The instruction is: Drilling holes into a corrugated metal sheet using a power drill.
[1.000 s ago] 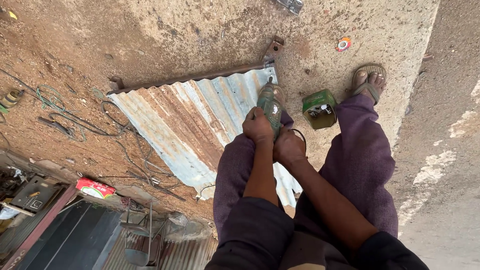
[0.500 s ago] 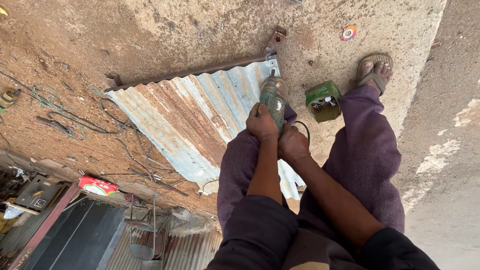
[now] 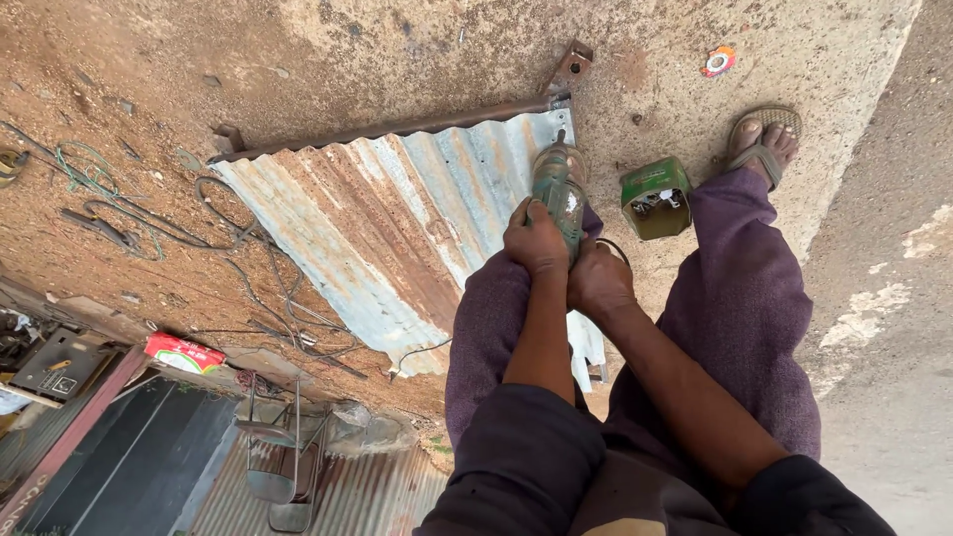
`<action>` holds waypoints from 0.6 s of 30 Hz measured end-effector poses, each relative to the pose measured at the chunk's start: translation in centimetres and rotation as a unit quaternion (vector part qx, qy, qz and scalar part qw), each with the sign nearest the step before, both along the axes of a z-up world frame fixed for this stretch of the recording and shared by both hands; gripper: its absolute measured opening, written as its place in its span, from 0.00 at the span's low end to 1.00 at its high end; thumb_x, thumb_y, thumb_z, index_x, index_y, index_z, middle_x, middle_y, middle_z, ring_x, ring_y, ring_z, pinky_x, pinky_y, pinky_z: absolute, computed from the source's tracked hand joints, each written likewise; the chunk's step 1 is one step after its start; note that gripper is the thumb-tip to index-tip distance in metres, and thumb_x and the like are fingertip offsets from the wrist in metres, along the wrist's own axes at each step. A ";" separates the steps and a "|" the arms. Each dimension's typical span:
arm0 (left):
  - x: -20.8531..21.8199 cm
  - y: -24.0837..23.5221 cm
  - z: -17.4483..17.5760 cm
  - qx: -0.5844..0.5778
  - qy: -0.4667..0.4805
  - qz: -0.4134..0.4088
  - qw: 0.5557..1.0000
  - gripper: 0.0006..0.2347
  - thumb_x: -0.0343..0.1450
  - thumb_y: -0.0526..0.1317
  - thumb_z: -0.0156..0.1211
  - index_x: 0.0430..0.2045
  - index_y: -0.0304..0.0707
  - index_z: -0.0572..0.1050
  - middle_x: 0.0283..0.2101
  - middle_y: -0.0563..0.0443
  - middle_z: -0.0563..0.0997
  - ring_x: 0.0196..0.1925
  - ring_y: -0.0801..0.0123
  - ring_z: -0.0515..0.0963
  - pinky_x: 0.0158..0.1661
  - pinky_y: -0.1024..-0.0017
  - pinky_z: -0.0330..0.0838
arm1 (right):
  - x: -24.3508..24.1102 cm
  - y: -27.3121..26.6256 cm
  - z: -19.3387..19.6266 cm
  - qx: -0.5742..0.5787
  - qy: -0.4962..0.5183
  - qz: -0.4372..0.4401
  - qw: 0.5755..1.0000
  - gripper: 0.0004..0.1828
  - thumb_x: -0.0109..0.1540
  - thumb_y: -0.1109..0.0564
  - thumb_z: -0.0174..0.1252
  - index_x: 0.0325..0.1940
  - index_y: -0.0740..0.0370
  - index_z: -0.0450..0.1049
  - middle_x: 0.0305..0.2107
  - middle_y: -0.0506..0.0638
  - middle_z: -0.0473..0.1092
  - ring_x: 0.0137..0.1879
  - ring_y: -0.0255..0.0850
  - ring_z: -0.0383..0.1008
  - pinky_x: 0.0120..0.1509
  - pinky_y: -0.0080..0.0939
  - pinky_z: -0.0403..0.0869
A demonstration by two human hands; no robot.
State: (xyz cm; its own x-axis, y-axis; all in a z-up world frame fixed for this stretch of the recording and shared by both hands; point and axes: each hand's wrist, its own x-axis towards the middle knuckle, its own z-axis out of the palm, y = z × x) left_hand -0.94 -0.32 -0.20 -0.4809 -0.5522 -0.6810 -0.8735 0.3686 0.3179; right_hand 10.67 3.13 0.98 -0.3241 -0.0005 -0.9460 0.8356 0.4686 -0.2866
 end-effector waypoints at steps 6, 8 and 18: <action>3.0 1.7 -1.9 -0.065 0.037 -0.100 0.992 0.21 0.67 0.43 0.55 0.48 0.22 0.79 0.45 0.30 0.84 0.45 0.48 0.85 0.49 0.60 0.79 | -1.3 4.5 1.2 -0.017 -0.006 0.001 1.000 0.39 0.53 0.39 0.70 0.56 0.68 0.68 0.48 0.64 0.74 0.56 0.59 0.77 0.58 0.57 0.76; 4.3 2.5 -2.2 -0.077 0.054 -0.118 0.989 0.22 0.67 0.43 0.55 0.48 0.20 0.78 0.47 0.28 0.83 0.47 0.47 0.85 0.52 0.60 0.78 | -2.7 6.6 2.7 -0.028 -0.034 0.002 0.999 0.39 0.52 0.37 0.70 0.56 0.66 0.69 0.48 0.64 0.75 0.56 0.59 0.77 0.59 0.57 0.76; 2.4 2.3 -1.4 -0.067 0.084 -0.124 0.987 0.22 0.68 0.42 0.55 0.48 0.17 0.77 0.49 0.26 0.83 0.49 0.47 0.85 0.53 0.62 0.78 | -5.1 7.2 3.6 -0.053 -0.066 0.027 0.996 0.44 0.54 0.34 0.66 0.59 0.70 0.66 0.48 0.65 0.73 0.56 0.57 0.76 0.60 0.55 0.75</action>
State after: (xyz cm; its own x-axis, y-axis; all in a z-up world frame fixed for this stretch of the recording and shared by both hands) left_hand 1.51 2.02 -1.64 -0.7115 -0.4837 -0.5097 -0.6912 0.6122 0.3839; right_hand 5.57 10.34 4.54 -0.1944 -0.1164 -0.9740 0.8437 0.4867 -0.2266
